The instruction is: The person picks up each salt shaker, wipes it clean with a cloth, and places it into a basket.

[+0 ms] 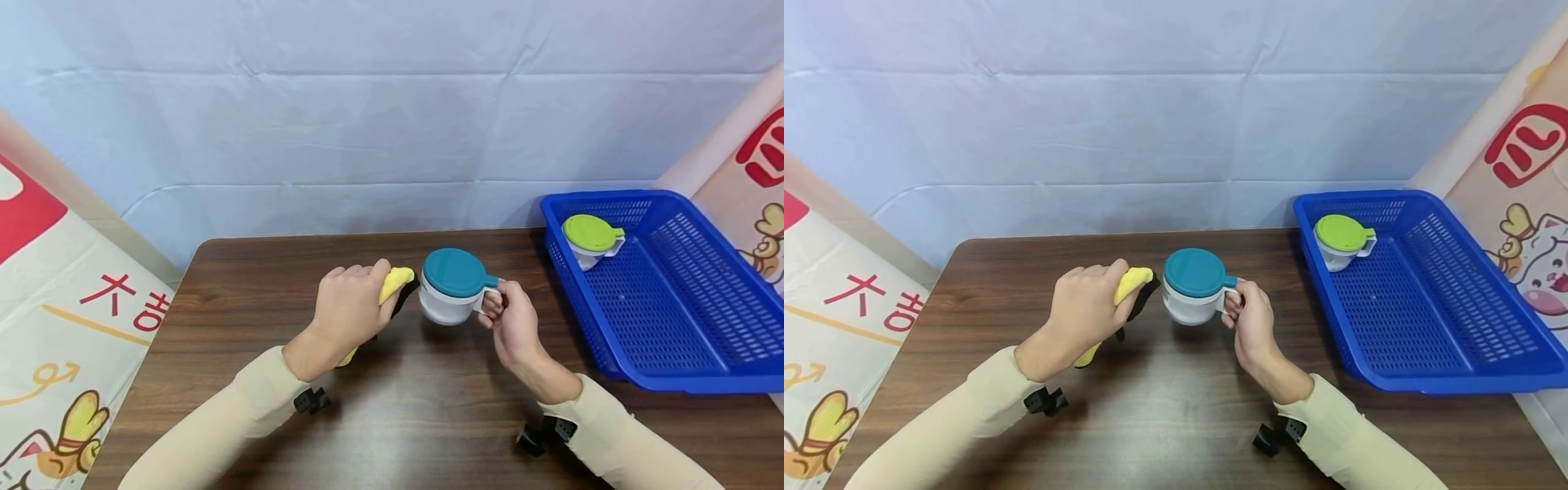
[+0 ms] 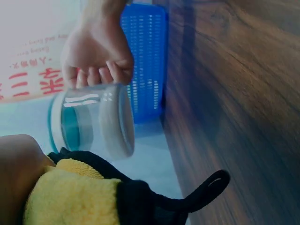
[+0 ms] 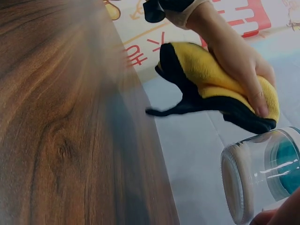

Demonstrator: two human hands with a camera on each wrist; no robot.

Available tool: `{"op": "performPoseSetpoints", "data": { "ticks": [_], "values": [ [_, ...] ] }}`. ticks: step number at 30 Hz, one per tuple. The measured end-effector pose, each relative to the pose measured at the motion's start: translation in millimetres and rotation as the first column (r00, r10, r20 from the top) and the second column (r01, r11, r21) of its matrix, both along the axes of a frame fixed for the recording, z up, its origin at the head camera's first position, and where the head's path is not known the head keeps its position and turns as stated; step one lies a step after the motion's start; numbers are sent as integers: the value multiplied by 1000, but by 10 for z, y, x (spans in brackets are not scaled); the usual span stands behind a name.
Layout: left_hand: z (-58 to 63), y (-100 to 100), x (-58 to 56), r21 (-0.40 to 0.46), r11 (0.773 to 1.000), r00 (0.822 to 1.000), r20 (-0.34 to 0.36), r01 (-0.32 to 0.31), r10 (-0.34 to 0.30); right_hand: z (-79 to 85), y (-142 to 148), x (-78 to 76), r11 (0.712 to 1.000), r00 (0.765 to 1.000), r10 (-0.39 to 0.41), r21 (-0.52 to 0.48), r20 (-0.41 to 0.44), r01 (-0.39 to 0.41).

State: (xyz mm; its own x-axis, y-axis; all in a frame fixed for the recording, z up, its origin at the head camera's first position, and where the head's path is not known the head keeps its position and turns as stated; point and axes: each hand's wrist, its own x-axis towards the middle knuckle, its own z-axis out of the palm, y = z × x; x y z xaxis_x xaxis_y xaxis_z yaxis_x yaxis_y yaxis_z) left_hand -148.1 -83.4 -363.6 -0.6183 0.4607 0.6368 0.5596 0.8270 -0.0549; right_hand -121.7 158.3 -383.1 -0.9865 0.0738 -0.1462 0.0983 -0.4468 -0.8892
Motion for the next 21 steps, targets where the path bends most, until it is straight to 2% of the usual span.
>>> {"op": "performPoseSetpoints", "data": {
  "ticks": [7,15,21],
  "values": [
    [59,67,128,7,1000,999,27,30,-31,-21,1,-41,1000,1000,-19,2,7,19],
    [128,242,257,29,996,996,15,86,-86,-9,-7,-49,1000,1000,-21,6,-4,21],
    [174,400,314,33,994,995,-3,105,-105,-13,-20,-47,999,1000,-30,12,3,30]
  ]
}}
